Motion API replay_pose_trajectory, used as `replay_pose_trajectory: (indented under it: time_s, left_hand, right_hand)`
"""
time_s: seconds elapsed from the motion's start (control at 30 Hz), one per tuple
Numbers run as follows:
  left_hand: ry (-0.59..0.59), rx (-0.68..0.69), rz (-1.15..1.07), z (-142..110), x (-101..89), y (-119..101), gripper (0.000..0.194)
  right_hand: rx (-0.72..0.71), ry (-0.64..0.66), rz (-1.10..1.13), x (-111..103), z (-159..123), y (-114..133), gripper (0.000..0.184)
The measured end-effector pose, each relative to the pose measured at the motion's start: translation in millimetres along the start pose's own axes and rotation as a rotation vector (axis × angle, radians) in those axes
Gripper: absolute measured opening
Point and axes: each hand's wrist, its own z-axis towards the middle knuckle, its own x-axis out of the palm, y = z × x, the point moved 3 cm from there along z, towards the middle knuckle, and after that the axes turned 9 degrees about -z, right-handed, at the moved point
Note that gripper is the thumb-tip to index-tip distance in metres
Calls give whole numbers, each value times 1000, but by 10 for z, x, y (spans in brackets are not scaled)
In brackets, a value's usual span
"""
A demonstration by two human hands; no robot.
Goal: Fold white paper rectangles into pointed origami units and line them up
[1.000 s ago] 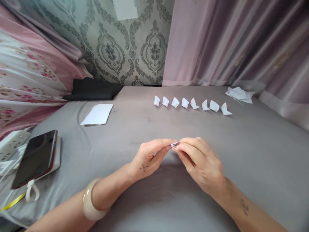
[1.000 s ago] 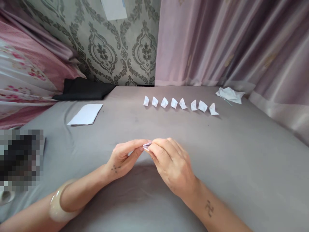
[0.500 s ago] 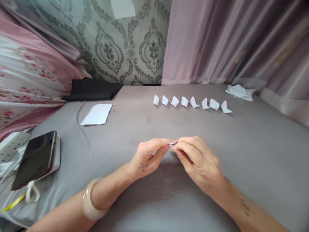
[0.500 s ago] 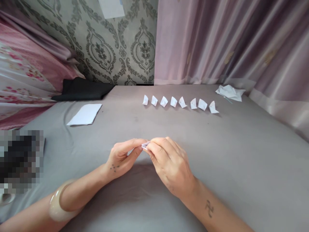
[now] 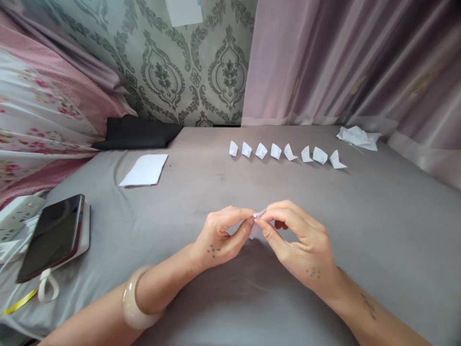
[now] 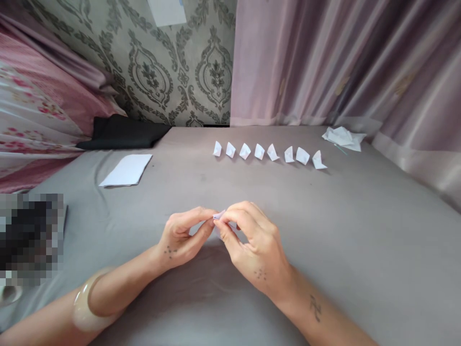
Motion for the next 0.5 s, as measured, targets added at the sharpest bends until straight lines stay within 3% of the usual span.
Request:
replay_pose_trajectory:
  time_s: [0.5]
  left_hand:
    - [7, 26, 34, 3, 16, -17, 15]
  right_hand:
    - [66, 75, 82, -7, 37, 28, 16]
